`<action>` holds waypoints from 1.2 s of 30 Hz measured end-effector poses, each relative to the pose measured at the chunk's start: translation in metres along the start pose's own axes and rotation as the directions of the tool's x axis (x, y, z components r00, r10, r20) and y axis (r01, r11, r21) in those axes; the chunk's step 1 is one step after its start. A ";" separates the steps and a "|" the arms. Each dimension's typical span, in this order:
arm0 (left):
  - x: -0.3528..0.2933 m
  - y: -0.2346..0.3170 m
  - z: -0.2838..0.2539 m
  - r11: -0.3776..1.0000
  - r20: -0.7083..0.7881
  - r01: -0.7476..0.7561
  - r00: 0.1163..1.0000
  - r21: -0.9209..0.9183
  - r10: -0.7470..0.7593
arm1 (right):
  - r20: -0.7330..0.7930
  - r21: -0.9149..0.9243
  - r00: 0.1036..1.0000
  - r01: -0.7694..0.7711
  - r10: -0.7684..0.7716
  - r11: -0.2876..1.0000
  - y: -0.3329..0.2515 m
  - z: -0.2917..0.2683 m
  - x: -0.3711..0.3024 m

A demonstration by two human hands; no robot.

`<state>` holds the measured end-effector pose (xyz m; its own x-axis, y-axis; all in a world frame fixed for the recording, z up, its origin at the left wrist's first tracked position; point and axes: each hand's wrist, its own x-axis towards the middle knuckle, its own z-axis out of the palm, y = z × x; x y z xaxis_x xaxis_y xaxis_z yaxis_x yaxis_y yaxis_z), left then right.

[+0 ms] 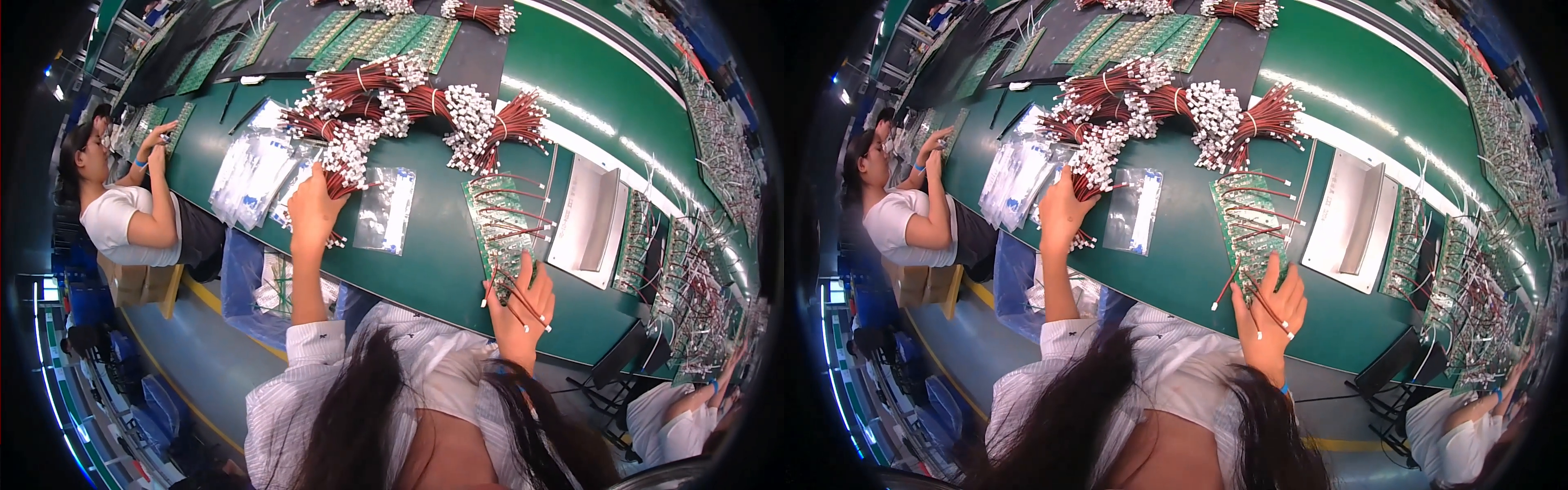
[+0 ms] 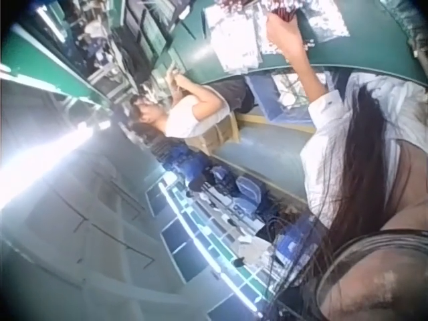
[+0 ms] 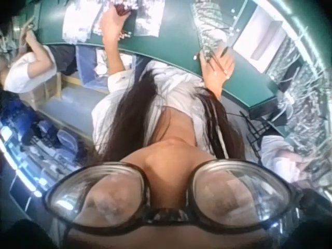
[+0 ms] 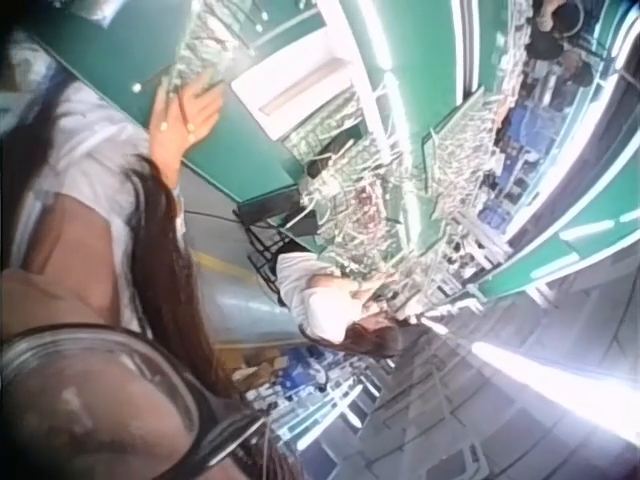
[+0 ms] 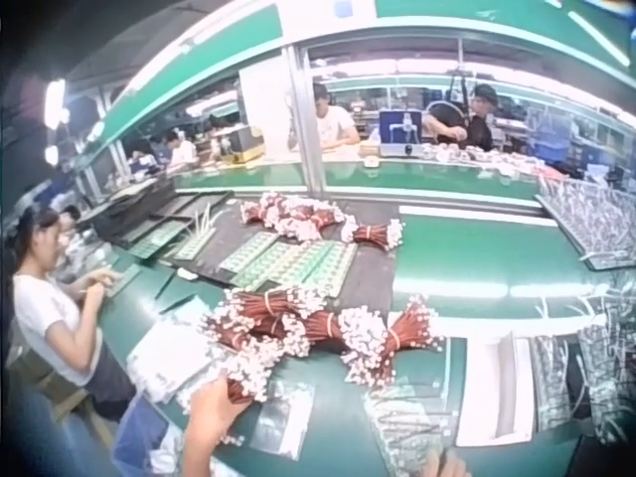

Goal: The person assembles electronic components by hand, connecting wire harnesses to circuit boards.

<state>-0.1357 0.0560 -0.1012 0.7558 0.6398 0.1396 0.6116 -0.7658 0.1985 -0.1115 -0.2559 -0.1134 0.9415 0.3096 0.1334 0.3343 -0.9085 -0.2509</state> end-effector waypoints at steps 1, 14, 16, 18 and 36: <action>0.000 -0.006 -0.003 1.000 0.033 -0.025 0.999 -0.004 0.025 | 0.014 0.002 1.000 -0.005 0.005 1.000 -0.001 -0.002 0.001; -0.046 0.033 0.007 0.871 -0.317 -0.431 0.881 -0.235 0.351 | 0.085 0.092 0.987 0.126 -0.134 0.988 0.000 -0.012 -0.007; -0.063 0.038 0.021 0.814 -0.257 -0.459 0.886 -0.356 0.387 | 0.105 0.103 0.980 0.158 -0.168 0.982 0.000 -0.012 -0.010; -0.073 0.042 0.031 0.827 -0.158 -0.386 0.922 -0.408 0.353 | 0.117 0.098 0.978 0.164 -0.175 0.982 -0.001 -0.010 -0.010; -0.074 0.062 0.035 0.753 -0.140 -0.377 0.922 -0.539 0.361 | -0.024 -0.005 0.996 0.089 -0.089 0.996 -0.003 0.003 -0.028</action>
<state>-0.1458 -0.0408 -0.1328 0.8850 0.3224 0.3360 0.0497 -0.7828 0.6202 -0.1383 -0.2608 -0.1193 0.9066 0.3826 0.1782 0.4166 -0.8788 -0.2328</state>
